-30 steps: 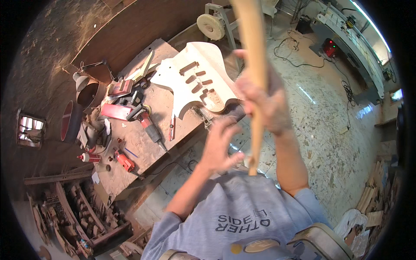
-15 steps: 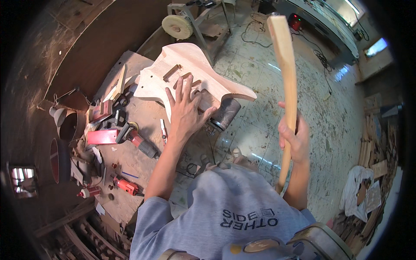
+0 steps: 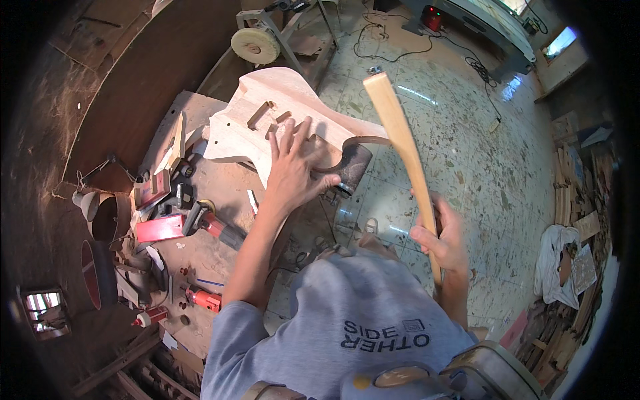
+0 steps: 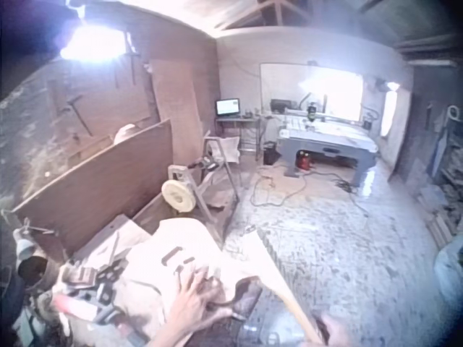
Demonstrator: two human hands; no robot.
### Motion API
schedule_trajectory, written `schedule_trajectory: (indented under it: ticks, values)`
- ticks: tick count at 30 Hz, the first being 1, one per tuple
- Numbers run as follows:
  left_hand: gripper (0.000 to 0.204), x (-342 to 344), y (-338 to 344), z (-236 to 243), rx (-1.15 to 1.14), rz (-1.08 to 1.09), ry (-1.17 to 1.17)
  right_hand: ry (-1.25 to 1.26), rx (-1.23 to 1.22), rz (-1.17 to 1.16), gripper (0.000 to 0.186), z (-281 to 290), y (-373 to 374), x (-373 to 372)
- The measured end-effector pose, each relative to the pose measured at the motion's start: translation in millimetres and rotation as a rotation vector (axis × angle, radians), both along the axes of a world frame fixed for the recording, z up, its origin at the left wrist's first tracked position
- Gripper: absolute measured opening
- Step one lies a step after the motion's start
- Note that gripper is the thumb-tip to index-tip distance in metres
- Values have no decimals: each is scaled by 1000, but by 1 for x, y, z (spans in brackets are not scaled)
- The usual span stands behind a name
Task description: The person uses a handheld router to cut grooves into a wooden guitar body and the fretboard, following the contours of the wood.
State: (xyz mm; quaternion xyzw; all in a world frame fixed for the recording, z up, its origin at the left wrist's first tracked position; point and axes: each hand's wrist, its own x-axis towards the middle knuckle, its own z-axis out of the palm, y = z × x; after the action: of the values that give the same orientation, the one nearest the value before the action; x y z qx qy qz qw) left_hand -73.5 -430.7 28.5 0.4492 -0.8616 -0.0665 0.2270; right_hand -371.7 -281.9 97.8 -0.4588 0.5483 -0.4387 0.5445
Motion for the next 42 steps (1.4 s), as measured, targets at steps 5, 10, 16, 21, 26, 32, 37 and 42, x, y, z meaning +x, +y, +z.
schedule_trajectory:
  ticks: [5, 10, 16, 21, 26, 32, 37, 42]
  values:
    - [54, 16, -5, -5, -35, 56, 169, 33, 49, -14, 73, 7, 2, -1]
    - [53, 30, -12, 8, -138, 199, -70, 77, 64, -21, 73, 2, 2, -11]
    - [54, 21, -15, 18, -171, 143, -139, 64, 50, 8, 73, -5, -5, -17]
    - [50, 10, -10, 22, -159, 115, -197, 63, 57, 35, 72, -7, -9, -28]
    - [58, -15, 3, 9, -117, 174, -191, 42, 34, 13, 71, -11, -15, -31]
    - [87, -60, 36, -9, -79, 220, -254, 56, 73, 32, 71, -13, -15, -38]
    - [64, -57, 48, 23, 232, 56, 105, 47, 73, 14, 75, -14, -10, -39]
    - [52, -62, 38, 3, -174, 213, -239, 41, 31, 37, 71, -15, -10, -36]
